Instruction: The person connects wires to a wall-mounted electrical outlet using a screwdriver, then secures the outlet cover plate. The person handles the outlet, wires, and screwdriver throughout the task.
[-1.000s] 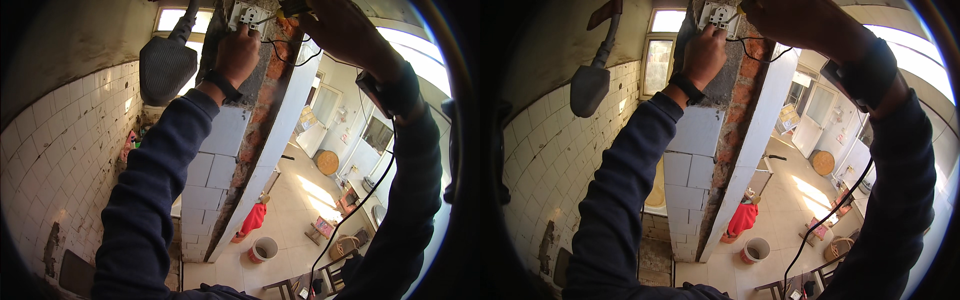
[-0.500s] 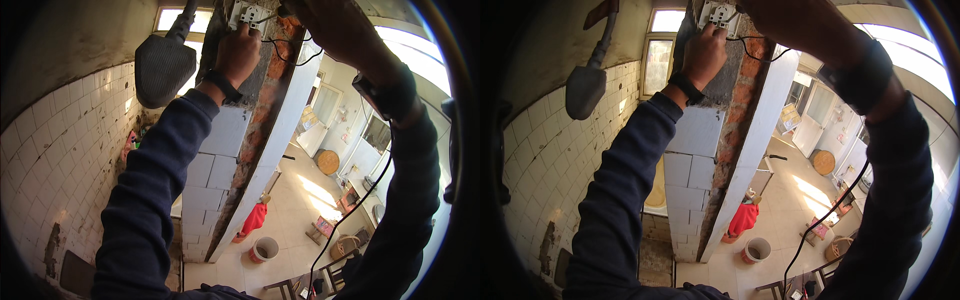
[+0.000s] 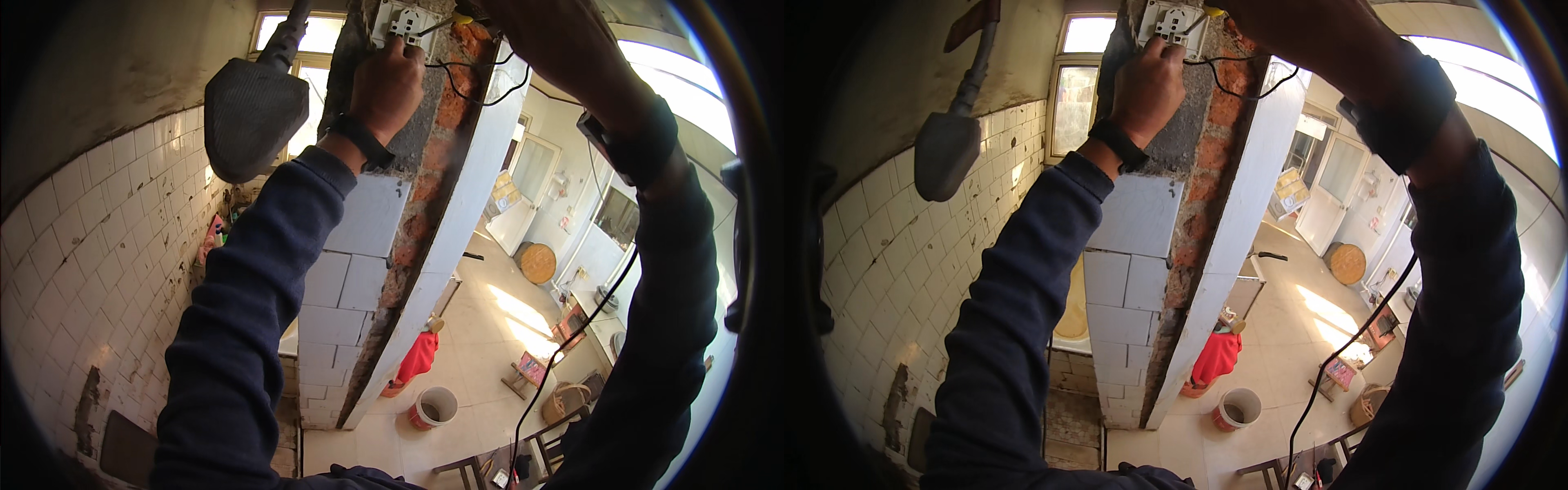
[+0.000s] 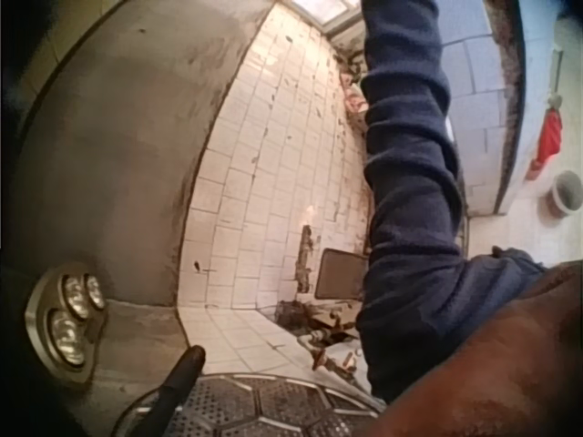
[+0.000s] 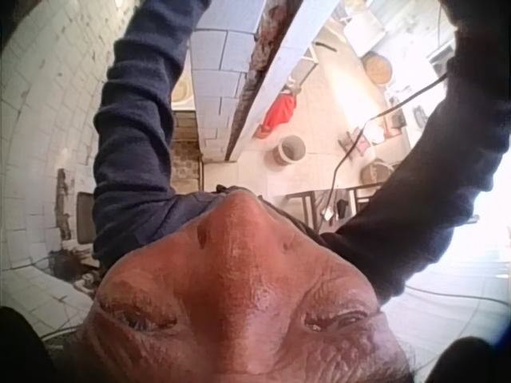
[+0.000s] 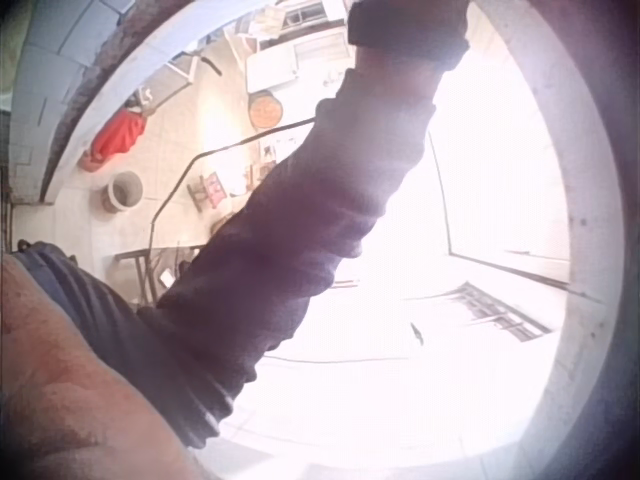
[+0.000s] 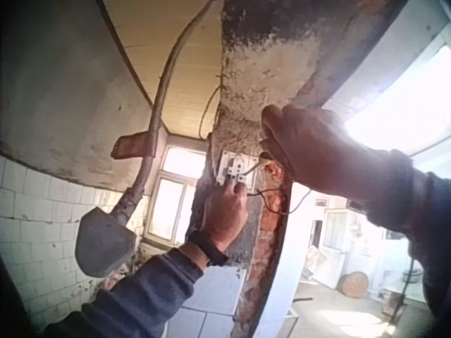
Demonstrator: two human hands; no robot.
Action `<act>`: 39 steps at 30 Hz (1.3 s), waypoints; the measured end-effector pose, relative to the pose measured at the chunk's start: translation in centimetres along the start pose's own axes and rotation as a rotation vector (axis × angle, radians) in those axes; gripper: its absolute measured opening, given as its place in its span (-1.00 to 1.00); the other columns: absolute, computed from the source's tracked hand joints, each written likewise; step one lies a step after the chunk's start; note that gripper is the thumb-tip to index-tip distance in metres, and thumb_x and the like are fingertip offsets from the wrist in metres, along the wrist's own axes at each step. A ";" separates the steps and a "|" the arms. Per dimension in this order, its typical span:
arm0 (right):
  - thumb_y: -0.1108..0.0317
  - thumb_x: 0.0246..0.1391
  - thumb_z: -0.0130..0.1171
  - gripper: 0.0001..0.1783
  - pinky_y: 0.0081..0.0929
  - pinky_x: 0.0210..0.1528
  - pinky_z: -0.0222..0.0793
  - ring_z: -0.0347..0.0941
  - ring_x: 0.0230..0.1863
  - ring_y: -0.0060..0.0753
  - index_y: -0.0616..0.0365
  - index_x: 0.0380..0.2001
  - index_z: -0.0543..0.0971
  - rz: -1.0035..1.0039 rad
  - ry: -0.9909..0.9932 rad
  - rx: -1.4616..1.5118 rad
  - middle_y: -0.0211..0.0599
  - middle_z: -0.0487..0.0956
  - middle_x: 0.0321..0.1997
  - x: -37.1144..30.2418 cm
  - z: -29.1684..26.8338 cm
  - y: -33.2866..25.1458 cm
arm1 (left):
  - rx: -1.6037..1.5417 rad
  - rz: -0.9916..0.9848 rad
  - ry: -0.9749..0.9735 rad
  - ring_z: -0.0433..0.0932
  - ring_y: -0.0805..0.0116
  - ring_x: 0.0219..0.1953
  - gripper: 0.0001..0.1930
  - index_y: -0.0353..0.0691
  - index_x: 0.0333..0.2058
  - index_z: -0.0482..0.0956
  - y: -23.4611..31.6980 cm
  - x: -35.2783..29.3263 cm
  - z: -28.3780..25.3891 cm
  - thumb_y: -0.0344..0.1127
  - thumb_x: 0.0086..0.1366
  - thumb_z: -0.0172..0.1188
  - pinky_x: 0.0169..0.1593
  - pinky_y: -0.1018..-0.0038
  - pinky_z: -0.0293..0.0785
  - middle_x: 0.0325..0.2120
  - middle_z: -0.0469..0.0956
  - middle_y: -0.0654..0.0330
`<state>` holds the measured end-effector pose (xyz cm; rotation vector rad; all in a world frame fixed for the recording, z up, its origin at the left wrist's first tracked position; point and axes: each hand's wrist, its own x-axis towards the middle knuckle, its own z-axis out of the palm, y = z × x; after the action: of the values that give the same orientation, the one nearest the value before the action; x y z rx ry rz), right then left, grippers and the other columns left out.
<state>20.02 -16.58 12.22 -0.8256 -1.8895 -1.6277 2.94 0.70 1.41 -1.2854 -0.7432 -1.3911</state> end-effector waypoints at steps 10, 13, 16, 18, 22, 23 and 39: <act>0.30 0.40 0.09 -0.76 -0.17 -0.27 0.52 0.55 -0.34 -0.01 0.32 -0.14 0.43 -0.262 0.177 0.205 0.02 0.55 -0.36 -1.4 -0.6 -0.7 | -0.027 -0.006 -0.020 0.66 -0.03 -0.45 -0.84 -0.25 -0.26 0.62 -0.1 0.1 -0.1 -0.53 0.15 0.23 -0.39 0.20 0.64 -0.34 0.58 0.03; 0.35 0.38 0.08 -0.77 -0.22 -0.21 0.53 0.55 -0.23 -0.01 0.34 -0.10 0.44 -0.028 -0.131 0.234 0.10 0.55 -0.22 -0.3 -2.4 -1.1 | -0.023 -0.001 -0.018 0.67 -0.03 -0.44 -0.85 -0.26 -0.27 0.61 -0.1 0.0 -0.1 -0.53 0.15 0.23 -0.38 0.21 0.64 -0.34 0.58 0.02; 0.35 0.36 0.09 -0.76 -0.19 -0.19 0.53 0.55 -0.20 0.02 0.36 -0.09 0.44 0.057 -0.336 0.271 0.14 0.54 -0.18 -0.2 -3.6 -1.4 | -0.015 -0.022 -0.027 0.67 -0.03 -0.44 -0.86 -0.26 -0.28 0.61 0.1 0.1 -0.1 -0.52 0.16 0.22 -0.37 0.23 0.65 -0.33 0.58 0.02; 0.33 0.36 0.11 -0.74 -0.14 -0.19 0.52 0.55 -0.24 0.04 0.36 -0.09 0.44 -0.036 -0.084 0.243 0.12 0.55 -0.25 -1.0 -3.2 -1.7 | -0.018 -0.020 -0.012 0.67 -0.03 -0.44 -0.87 -0.26 -0.28 0.61 0.2 0.1 -0.2 -0.52 0.16 0.22 -0.37 0.22 0.65 -0.33 0.58 0.02; 0.30 0.35 0.11 -0.72 -0.05 -0.18 0.52 0.56 -0.27 0.12 0.35 -0.10 0.44 -0.187 0.031 0.239 0.11 0.56 -0.27 -0.9 -1.2 -0.7 | -0.012 -0.021 -0.037 0.67 -0.03 -0.45 -0.89 -0.25 -0.29 0.60 0.2 0.1 -0.3 -0.51 0.18 0.22 -0.37 0.20 0.65 -0.33 0.59 0.02; 0.30 0.35 0.11 -0.73 -0.04 -0.17 0.51 0.56 -0.25 0.14 0.34 -0.11 0.44 -0.187 0.009 0.236 0.11 0.55 -0.26 -0.7 -0.8 -0.4 | -0.008 -0.016 -0.023 0.67 -0.02 -0.45 -0.89 -0.25 -0.29 0.61 0.2 0.1 -0.3 -0.50 0.18 0.22 -0.37 0.20 0.65 -0.33 0.59 0.02; 0.36 0.29 0.18 -0.73 -0.16 -0.18 0.51 0.53 -0.23 0.05 0.33 -0.11 0.40 -0.218 0.124 0.200 0.05 0.48 -0.18 -0.7 0.1 -0.4 | -0.015 0.009 -0.005 0.65 0.04 -0.46 -0.95 -0.22 -0.38 0.58 -0.1 -0.1 0.0 -0.46 0.15 0.22 -0.39 0.21 0.64 -0.32 0.55 0.03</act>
<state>20.20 -16.64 11.38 -0.4395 -2.0696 -1.5403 2.82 0.72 1.33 -1.3028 -0.7312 -1.3889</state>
